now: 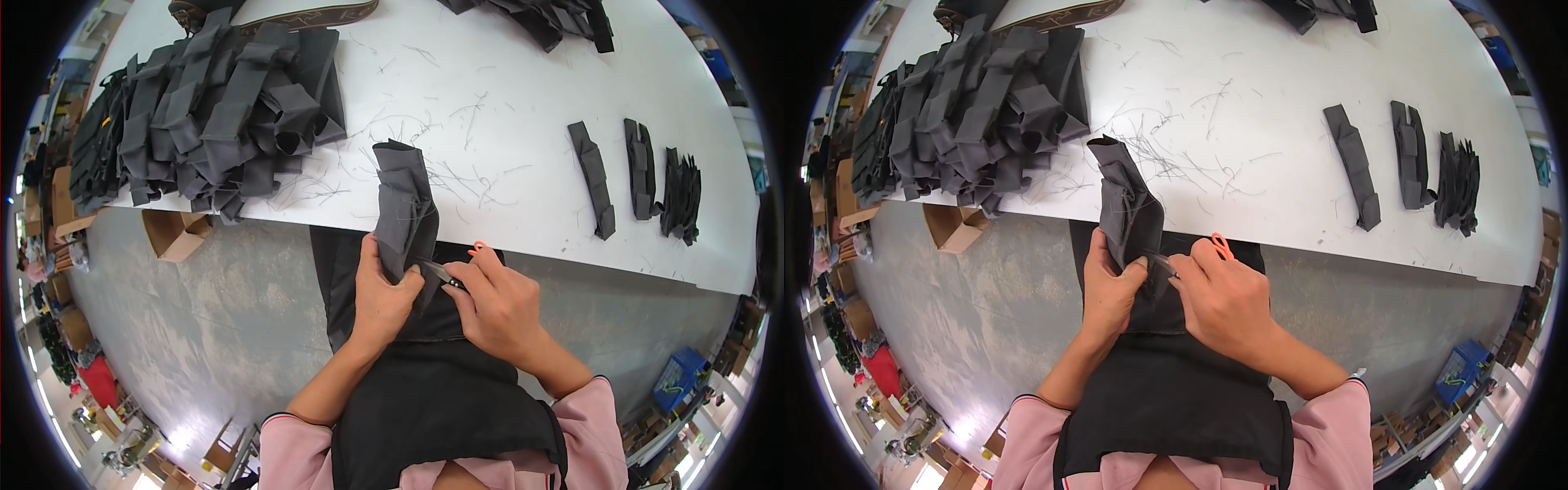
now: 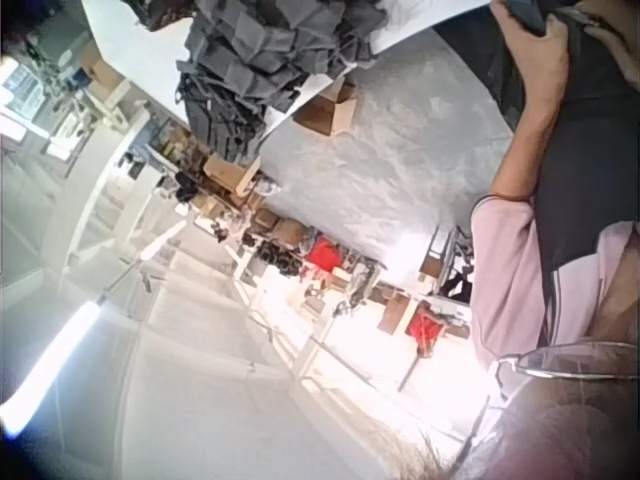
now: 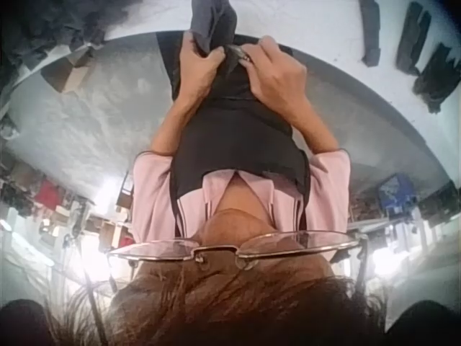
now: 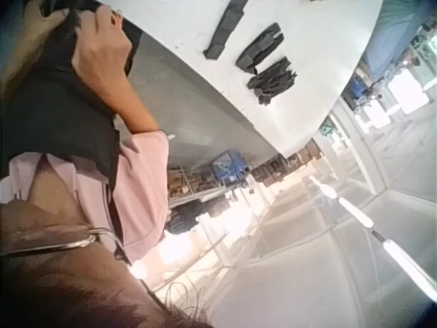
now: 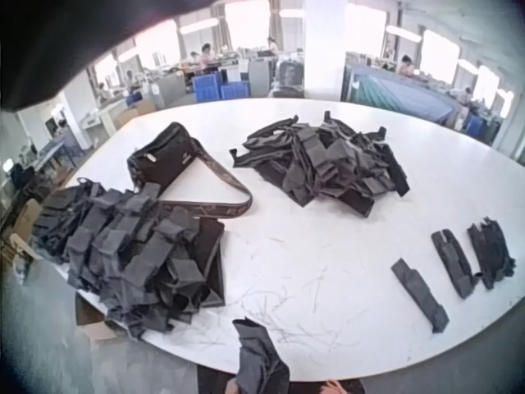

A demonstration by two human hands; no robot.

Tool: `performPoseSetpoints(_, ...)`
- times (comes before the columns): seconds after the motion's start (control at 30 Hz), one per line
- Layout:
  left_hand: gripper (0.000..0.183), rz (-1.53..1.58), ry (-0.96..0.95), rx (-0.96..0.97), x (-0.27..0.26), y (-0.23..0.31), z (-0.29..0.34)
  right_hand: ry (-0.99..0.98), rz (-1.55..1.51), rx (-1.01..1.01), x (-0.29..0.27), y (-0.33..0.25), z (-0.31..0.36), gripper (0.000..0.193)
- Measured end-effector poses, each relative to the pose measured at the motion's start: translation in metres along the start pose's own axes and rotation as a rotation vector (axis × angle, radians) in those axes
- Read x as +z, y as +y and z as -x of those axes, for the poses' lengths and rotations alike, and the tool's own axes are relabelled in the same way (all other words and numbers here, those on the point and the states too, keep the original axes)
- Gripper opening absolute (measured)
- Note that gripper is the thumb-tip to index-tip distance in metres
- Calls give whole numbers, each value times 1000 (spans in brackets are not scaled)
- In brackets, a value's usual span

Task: The recorder is using small snips to trim excess threads and refine the edges of black fabric components, likely parts for bags or apparel, at a long assembly table.

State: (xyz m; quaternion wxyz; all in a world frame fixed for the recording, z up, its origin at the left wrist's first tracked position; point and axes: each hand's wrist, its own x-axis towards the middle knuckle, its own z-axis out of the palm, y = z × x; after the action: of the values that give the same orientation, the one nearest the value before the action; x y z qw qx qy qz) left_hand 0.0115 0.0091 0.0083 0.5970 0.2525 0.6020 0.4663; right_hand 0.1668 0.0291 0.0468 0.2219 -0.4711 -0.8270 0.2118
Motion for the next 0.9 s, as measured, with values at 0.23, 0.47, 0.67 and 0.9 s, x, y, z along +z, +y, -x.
performPoseSetpoints(0.23,53,225,-45,-158,-6,1,-4,75,-558,374,5,11,4,23)
performPoseSetpoints(0.47,59,193,-70,-110,-8,-2,-4,116,-731,376,19,11,1,24)
performPoseSetpoints(0.67,49,888,-356,-424,-22,-14,-12,67,-1165,554,35,9,-3,31)
performPoseSetpoints(0.9,47,731,-218,-421,-10,9,-11,112,-590,231,44,-10,-11,32)
